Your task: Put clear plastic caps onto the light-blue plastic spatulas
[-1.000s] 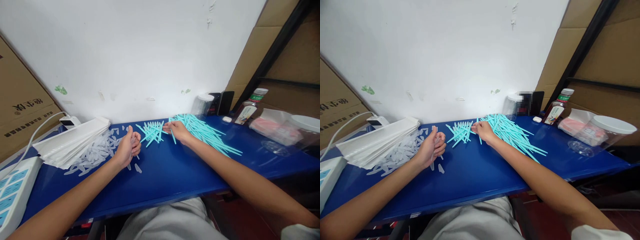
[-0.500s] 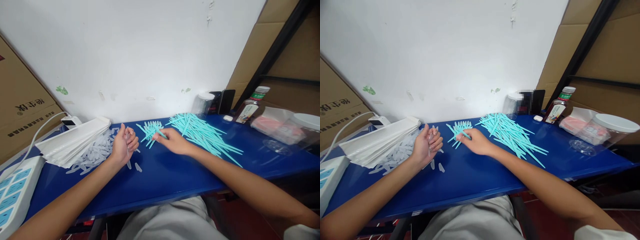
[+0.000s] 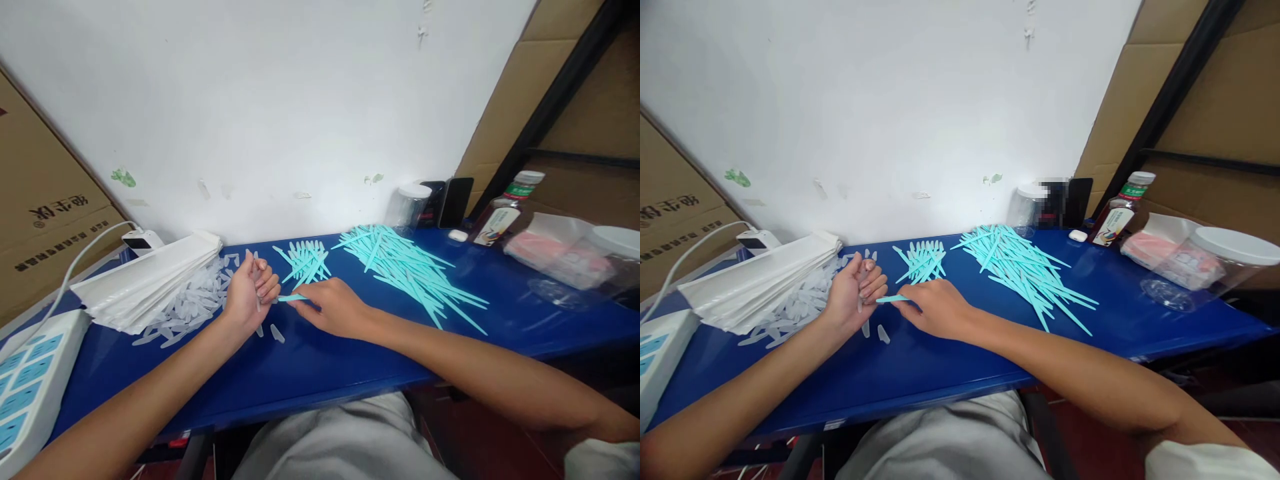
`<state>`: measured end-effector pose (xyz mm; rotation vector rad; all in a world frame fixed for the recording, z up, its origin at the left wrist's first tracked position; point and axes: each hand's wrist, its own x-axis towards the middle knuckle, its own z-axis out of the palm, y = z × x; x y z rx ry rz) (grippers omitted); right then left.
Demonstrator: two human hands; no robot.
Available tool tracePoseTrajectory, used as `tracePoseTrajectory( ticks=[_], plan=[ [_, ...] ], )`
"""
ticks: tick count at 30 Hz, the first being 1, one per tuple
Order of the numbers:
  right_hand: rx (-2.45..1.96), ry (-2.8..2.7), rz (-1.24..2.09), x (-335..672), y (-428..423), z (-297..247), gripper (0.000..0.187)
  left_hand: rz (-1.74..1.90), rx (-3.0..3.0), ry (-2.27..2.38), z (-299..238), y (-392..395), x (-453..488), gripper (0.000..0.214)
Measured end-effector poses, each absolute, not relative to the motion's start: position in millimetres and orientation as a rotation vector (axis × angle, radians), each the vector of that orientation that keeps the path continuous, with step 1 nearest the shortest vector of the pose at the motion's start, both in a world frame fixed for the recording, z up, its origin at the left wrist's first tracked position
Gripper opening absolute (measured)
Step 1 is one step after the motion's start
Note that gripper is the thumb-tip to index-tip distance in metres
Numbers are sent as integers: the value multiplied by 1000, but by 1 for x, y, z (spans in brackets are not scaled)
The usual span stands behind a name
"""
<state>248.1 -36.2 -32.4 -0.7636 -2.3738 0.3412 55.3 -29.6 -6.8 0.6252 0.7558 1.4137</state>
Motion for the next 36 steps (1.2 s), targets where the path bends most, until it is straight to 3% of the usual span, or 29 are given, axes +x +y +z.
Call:
tracePoseTrajectory(
  ticks=[5,8,11,16,24,30,33,36],
  plan=[
    [-821,-2253,568,270,-22,-17,34,1208,1024,1001,-11,-24,46,37],
    [-829,-2178,613,281,-12,-14,41,977,1420,1049,-17,-29,51,42],
    [-843,-2152,681,286,-6,-13,40,993,1682,1081,-18,-35,57,43],
    [-823,-2151,771,289,-6,-9,32,934,1804,1106,-11,-40,59,39],
    [-831,-2074,922,280,-15,-9,34,804,1860,1028,-19,-45,65,41],
    [-911,-2104,744,288,-6,-6,39,872,1941,1159,-20,-40,62,41],
    [-916,-2322,741,309,4,5,36,846,2124,1277,-18,-39,59,37],
    [-754,-2615,959,328,13,11,36,783,2270,1262,-20,-42,60,31]
  ],
)
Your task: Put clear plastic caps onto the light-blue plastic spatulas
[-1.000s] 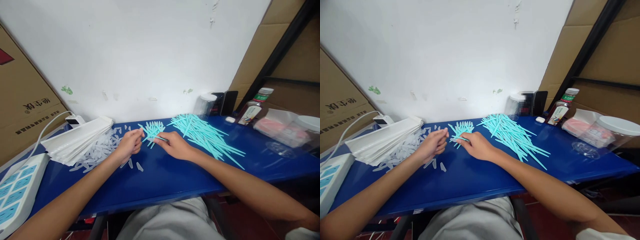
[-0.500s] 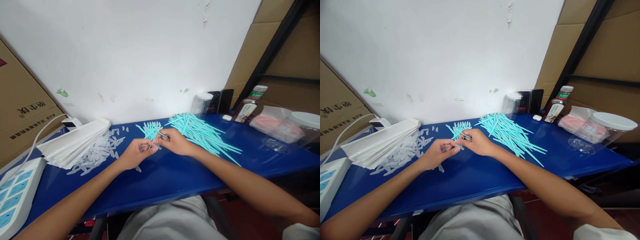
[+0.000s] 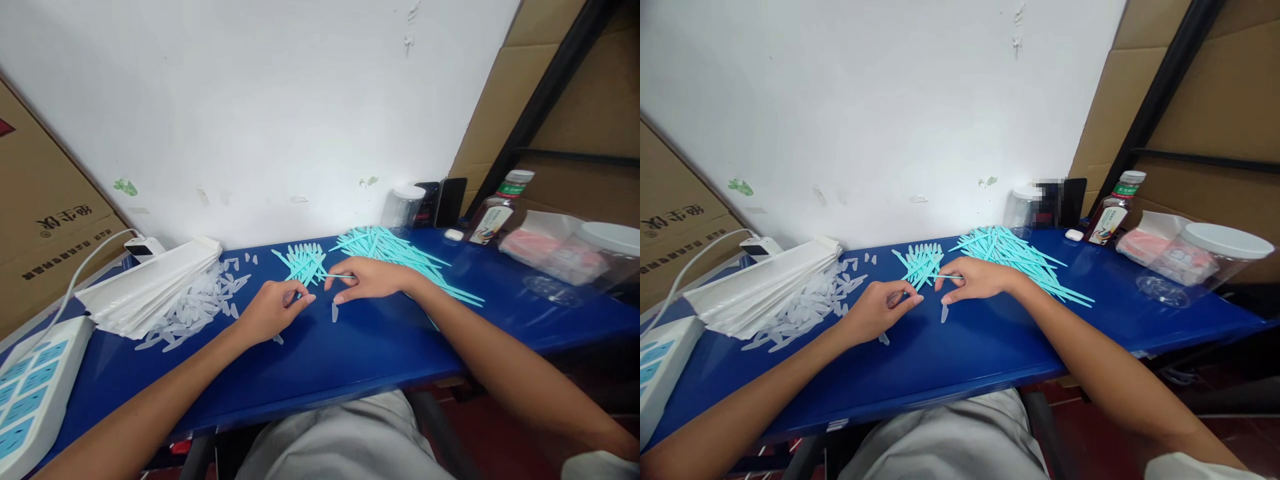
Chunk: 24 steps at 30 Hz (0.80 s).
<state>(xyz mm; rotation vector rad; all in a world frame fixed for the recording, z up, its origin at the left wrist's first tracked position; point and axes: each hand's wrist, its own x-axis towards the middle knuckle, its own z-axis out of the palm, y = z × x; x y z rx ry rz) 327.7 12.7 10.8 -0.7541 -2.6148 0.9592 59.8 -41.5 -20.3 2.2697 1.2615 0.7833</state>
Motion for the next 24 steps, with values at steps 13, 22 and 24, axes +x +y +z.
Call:
tracePoseTrajectory(
  ticks=[13,22,24],
  plan=[
    [-846,-2549,1036,314,13,-7,37,688,2340,1104,-30,-40,60,32],
    [-816,-2480,1068,311,3,0,37,674,2333,1105,-23,-45,63,32],
    [-813,-2469,1071,311,4,2,39,693,2323,1102,-20,-45,62,34]
  ],
)
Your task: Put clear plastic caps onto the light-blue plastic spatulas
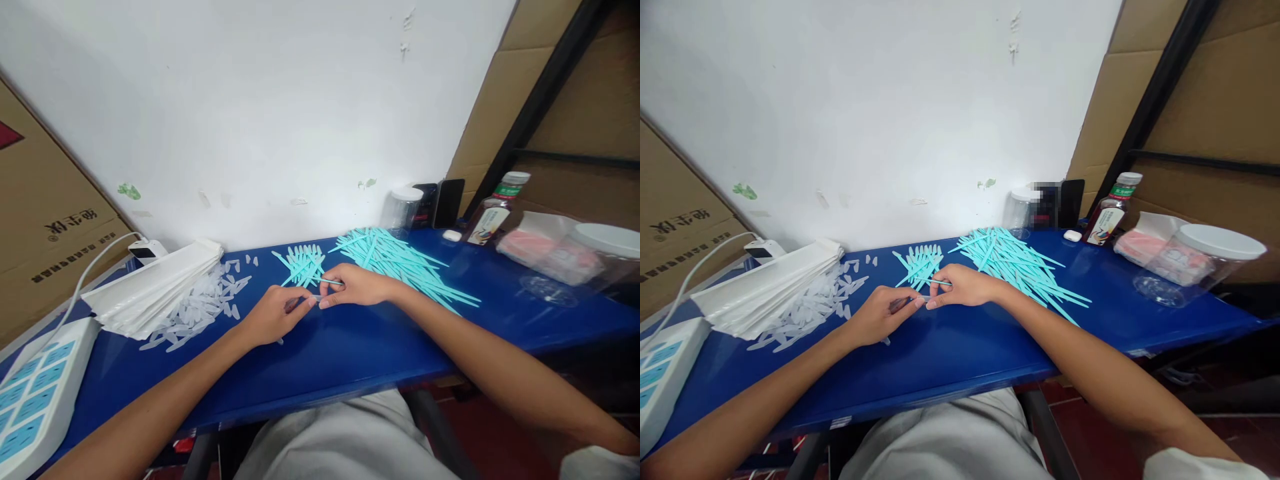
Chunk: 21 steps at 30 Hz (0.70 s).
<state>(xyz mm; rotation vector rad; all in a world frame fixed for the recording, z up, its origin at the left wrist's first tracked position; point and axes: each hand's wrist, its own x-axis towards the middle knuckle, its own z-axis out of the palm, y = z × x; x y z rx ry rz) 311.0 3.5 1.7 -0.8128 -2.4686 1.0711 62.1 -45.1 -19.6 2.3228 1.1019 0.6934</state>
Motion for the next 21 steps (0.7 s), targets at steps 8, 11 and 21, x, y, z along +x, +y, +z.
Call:
tracePoseTrajectory(
  ticks=[8,11,21],
  plan=[
    [-885,-2468,873,316,8,2,47,868,2212,1199,-25,-33,55,34],
    [-939,-2474,741,321,10,3,46,980,2105,1233,-26,-27,51,32],
    [-762,-2416,643,323,11,11,27,1036,1833,1212,-20,-26,49,38]
  ],
)
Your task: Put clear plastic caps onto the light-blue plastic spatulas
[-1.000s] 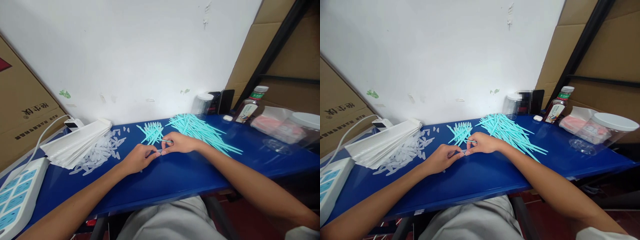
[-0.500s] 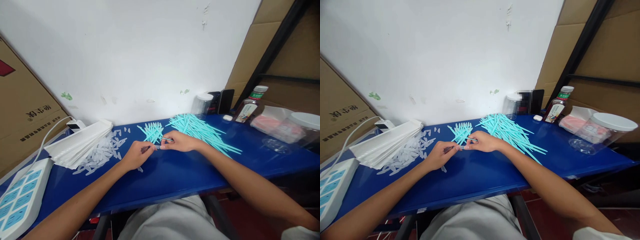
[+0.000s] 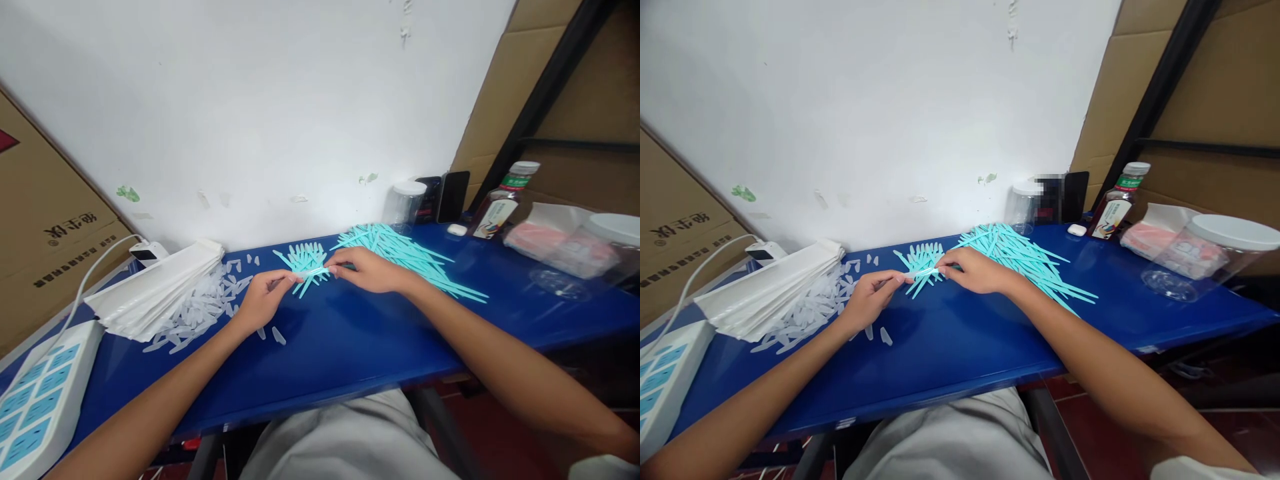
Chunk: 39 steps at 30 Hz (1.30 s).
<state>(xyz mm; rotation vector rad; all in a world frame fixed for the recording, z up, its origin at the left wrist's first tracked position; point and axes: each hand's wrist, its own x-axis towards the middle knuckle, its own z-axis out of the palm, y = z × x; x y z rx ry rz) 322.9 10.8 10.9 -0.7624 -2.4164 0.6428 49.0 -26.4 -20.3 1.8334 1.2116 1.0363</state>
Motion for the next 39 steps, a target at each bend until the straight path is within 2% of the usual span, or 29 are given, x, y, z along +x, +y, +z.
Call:
tracePoseTrajectory(
  ticks=[5,13,16,20,23,27,31,35,39],
  plan=[
    [-778,-2372,676,319,7,10,26,981,1853,1179,-23,-29,50,41],
    [-825,-2122,997,309,0,0,29,869,1938,1163,-16,-33,47,50],
    [-911,-2067,1077,309,6,-7,32,936,1901,1258,-19,-25,43,52],
    [-1133,-1856,1089,307,20,-21,25,1068,1653,1385,-25,-14,39,56],
    [-1097,-1712,1165,304,28,-30,33,1100,1485,1379,-27,-11,40,55],
    [-1001,-1827,1022,303,30,-31,33,1070,1543,1407,-26,-11,40,55],
    [-1092,-2030,685,308,25,-25,24,1052,1987,1689,-26,-8,32,44],
    [-1266,-2185,486,309,23,-27,16,696,2248,1859,-29,-5,27,41],
    [-1286,-2254,455,300,23,-37,16,531,2370,1729,-29,-8,36,44]
  ],
)
